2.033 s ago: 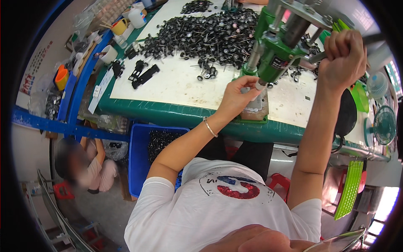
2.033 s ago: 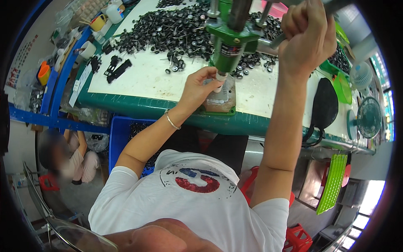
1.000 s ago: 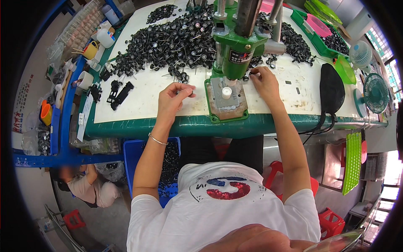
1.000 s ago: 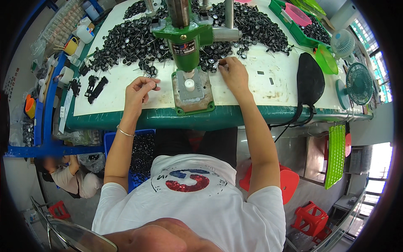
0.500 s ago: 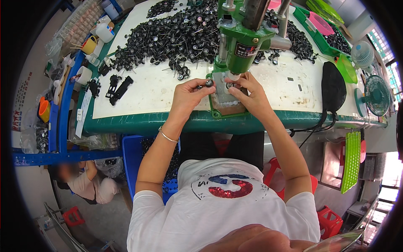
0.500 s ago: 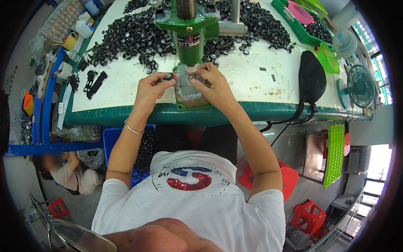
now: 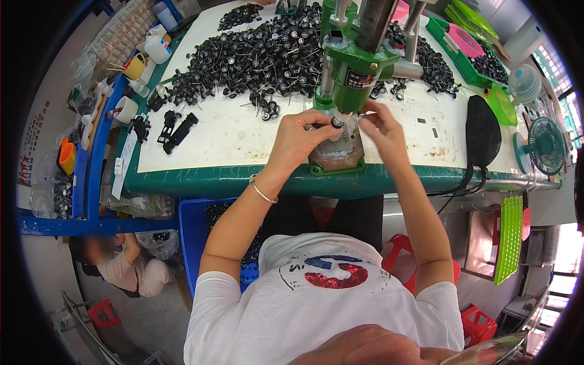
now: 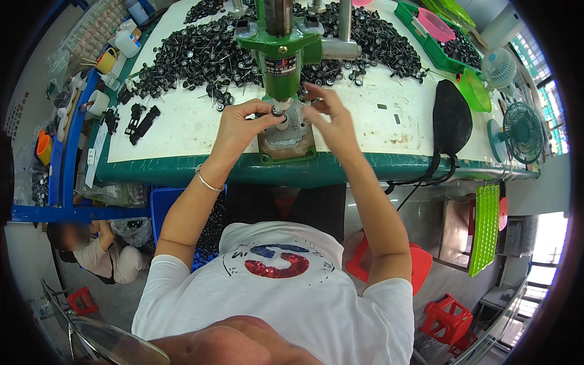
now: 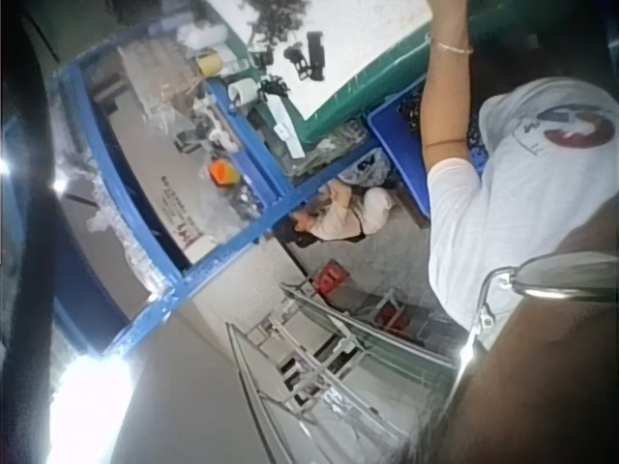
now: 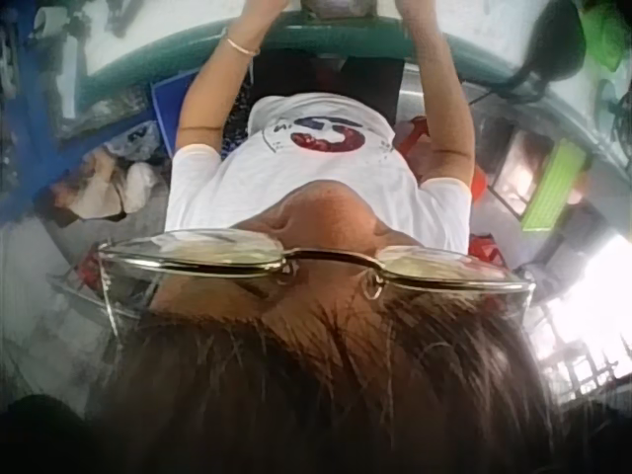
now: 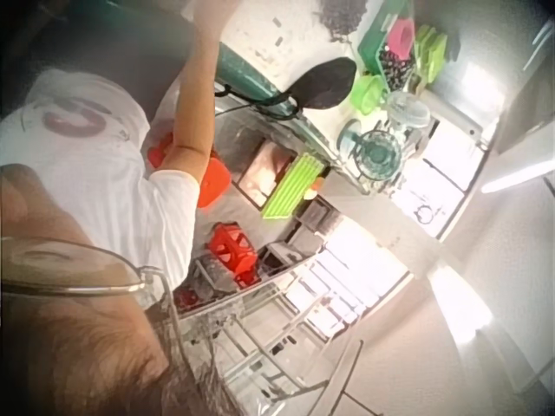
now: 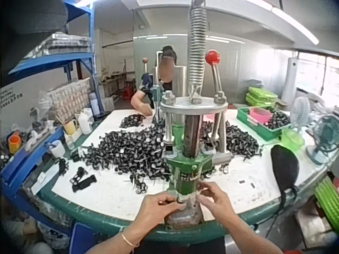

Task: The person assembles small plastic parts and metal components into assembled units using a manual press machine.

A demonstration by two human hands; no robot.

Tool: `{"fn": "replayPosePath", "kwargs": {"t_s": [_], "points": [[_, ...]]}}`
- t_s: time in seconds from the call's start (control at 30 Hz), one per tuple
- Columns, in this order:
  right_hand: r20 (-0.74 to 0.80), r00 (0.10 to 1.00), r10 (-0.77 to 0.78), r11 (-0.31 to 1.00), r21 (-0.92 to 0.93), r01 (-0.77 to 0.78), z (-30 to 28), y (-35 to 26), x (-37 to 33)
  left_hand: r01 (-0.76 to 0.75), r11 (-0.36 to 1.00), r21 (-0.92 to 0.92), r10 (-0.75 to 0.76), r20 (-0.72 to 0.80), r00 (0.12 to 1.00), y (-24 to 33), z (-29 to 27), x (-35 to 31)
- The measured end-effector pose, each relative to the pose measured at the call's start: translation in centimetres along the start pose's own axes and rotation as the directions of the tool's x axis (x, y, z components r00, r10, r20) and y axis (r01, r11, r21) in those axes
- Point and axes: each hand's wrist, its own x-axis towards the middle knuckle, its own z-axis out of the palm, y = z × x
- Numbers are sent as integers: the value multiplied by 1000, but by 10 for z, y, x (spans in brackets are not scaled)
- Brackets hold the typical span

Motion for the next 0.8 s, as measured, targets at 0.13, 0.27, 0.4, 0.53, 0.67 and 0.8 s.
{"fn": "replayPosePath", "kwargs": {"t_s": [0.13, 0.27, 0.4, 0.53, 0.67, 0.8], "points": [[-107, 993, 46, 996, 79, -38, -26, -28, 16, 9, 999, -34, -10, -28, 1000, -3, 6, 3], [-219, 974, -56, 982, 164, 94, -50, -50, 48, 41, 990, -133, -44, -24, 999, -5, 12, 10], [-186, 971, -150, 899, 383, 213, -54, -108, 98, -28, 996, -85, 26, -22, 999, 0, 12, 11], [-321, 938, 132, 830, 553, 72, -7, -202, 125, -65, 996, -58, 64, -18, 998, -1, 11, 11], [-237, 963, -130, 899, 382, 215, -15, -181, 137, -25, 995, -98, 24, -9, 1000, 8, 16, 11], [-333, 931, -149, 891, 363, 273, 2, -191, 115, -81, 997, -9, 81, 0, 997, 0, 6, 9]]}}
